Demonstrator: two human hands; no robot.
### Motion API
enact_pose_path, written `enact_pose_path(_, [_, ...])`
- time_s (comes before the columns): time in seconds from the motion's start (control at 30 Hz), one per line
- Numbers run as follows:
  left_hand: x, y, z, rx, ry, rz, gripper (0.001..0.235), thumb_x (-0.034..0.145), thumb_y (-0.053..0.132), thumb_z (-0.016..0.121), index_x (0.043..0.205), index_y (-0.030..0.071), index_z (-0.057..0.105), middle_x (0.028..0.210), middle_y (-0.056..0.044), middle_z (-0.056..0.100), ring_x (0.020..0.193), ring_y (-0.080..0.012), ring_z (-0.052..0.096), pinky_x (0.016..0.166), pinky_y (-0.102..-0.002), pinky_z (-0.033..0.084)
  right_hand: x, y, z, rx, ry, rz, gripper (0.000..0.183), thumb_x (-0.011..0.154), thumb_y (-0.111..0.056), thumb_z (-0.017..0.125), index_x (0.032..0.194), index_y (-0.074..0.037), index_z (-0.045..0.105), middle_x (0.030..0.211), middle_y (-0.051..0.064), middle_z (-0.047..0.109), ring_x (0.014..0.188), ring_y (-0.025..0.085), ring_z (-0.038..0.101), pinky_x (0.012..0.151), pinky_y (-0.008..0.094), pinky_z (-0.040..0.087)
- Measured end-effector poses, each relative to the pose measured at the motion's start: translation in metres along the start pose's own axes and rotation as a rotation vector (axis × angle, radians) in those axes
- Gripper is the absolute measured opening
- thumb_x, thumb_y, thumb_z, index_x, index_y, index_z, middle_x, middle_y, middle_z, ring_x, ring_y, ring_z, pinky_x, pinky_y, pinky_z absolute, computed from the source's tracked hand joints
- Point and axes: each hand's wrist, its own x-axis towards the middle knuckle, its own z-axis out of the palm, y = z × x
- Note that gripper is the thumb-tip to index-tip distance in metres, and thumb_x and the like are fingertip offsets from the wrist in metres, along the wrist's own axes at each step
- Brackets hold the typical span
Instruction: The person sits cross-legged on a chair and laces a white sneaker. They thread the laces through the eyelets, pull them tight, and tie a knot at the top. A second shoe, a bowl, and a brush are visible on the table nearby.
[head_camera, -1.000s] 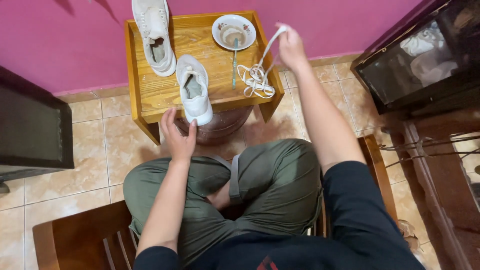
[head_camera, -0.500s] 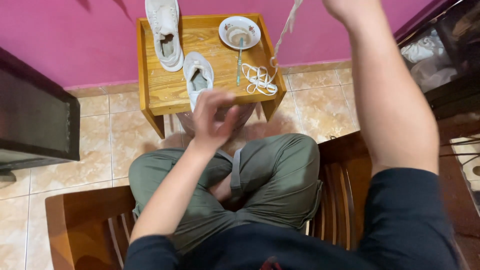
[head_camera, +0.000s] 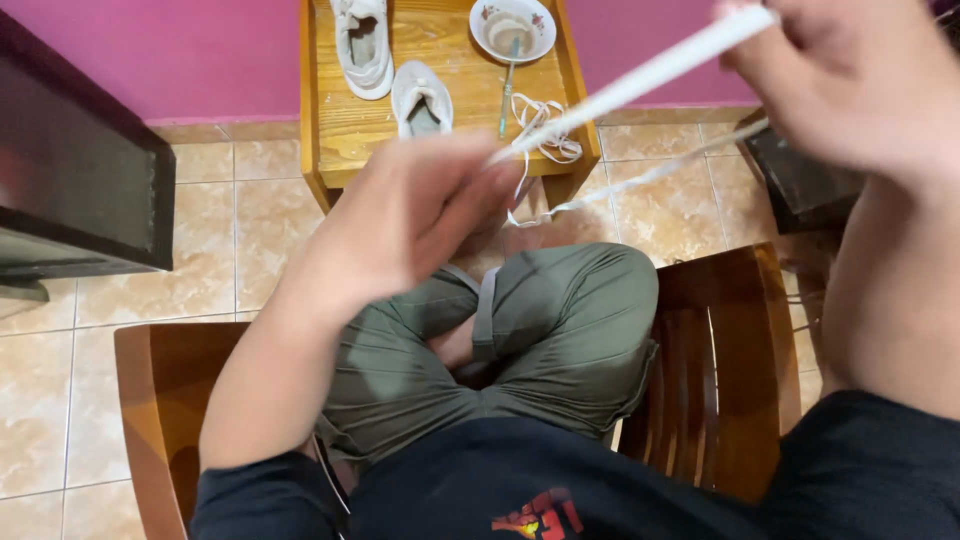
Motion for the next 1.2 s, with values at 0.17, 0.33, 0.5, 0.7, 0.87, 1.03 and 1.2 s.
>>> enact_pose_path(0.17, [-0.037,-0.016,0.0,0.204,-0.004,-0.191,0.04,0.112,0.026,0.05,0.077,0.008,0.044,0.066,-0.007,0.049,0.059,-0.0272,0.048,0.056,-0.041,0.035,-0.049,0.008,0.029,0.18,-0.228,0.22,0.022,0.114,-0.01,0.045,0.099,-0.01,0.061,0.058,-0.001,0.052,0.045,0.012,0.042,0.042,0.029,0.036])
enact_pose_path(0.33, [-0.035,-0.024,0.023,0.126,0.078,-0.106,0.04,0.111,0.024,0.05,0.074,0.01,0.045,0.063,0.0,0.038,0.055,-0.0179,0.034,0.052,-0.036,0.025,-0.051,-0.023,0.073,0.244,-0.595,0.321,0.086,0.076,-0.055,0.071,0.15,-0.017,0.048,0.138,0.006,0.069,0.12,0.023,0.069,0.099,0.038,0.053])
enact_pose_path(0.5, [-0.03,-0.06,0.123,0.555,-0.041,0.025,0.019,0.096,0.03,0.058,0.088,0.014,0.064,0.08,-0.008,0.067,0.066,-0.0326,0.07,0.052,-0.047,0.052,-0.048,-0.043,0.177,0.833,-0.335,0.35,0.123,0.057,-0.026,0.099,0.158,-0.014,0.03,0.141,0.011,0.052,0.128,0.028,0.056,0.112,0.044,0.04])
enact_pose_path(0.7, [-0.038,-0.124,0.107,0.182,-0.255,-0.314,0.036,0.104,0.038,0.05,0.088,0.01,0.065,0.08,-0.018,0.068,0.085,-0.0446,0.068,0.069,-0.055,0.054,-0.069,-0.011,0.215,0.957,-0.185,0.553,0.025,0.101,-0.025,0.067,0.121,-0.011,0.071,0.085,0.005,0.075,0.084,0.01,0.065,0.082,0.027,0.054])
enact_pose_path(0.87, [-0.031,-0.267,0.132,0.361,-0.035,-0.379,0.03,0.1,0.043,0.067,0.095,0.014,0.068,0.091,-0.007,0.065,0.096,-0.0335,0.067,0.084,-0.045,0.053,-0.083,0.012,0.238,0.71,-0.093,0.518,0.02,0.104,-0.03,0.065,0.103,-0.015,0.077,0.059,-0.002,0.057,0.064,0.009,0.052,0.066,0.025,0.042])
enact_pose_path(1.03, [-0.056,-0.389,0.178,0.942,-0.073,-0.468,0.062,0.065,0.04,0.095,0.105,0.005,0.064,0.094,-0.015,0.069,0.097,-0.0343,0.066,0.097,-0.047,0.044,-0.09,0.017,0.246,0.831,-0.108,0.656,0.017,0.101,-0.025,0.068,0.11,-0.013,0.075,0.057,-0.003,0.048,0.056,0.01,0.05,0.053,0.024,0.04])
enact_pose_path(1.2, [-0.09,-0.347,0.193,1.025,-0.111,-0.405,0.02,0.074,0.031,0.082,0.085,0.016,0.075,0.075,-0.004,0.075,0.075,-0.0228,0.074,0.101,-0.047,0.036,-0.084,0.022,0.257,0.945,-0.104,0.704,0.019,0.104,-0.025,0.064,0.114,-0.013,0.072,0.056,-0.005,0.051,0.052,0.005,0.048,0.051,0.019,0.039])
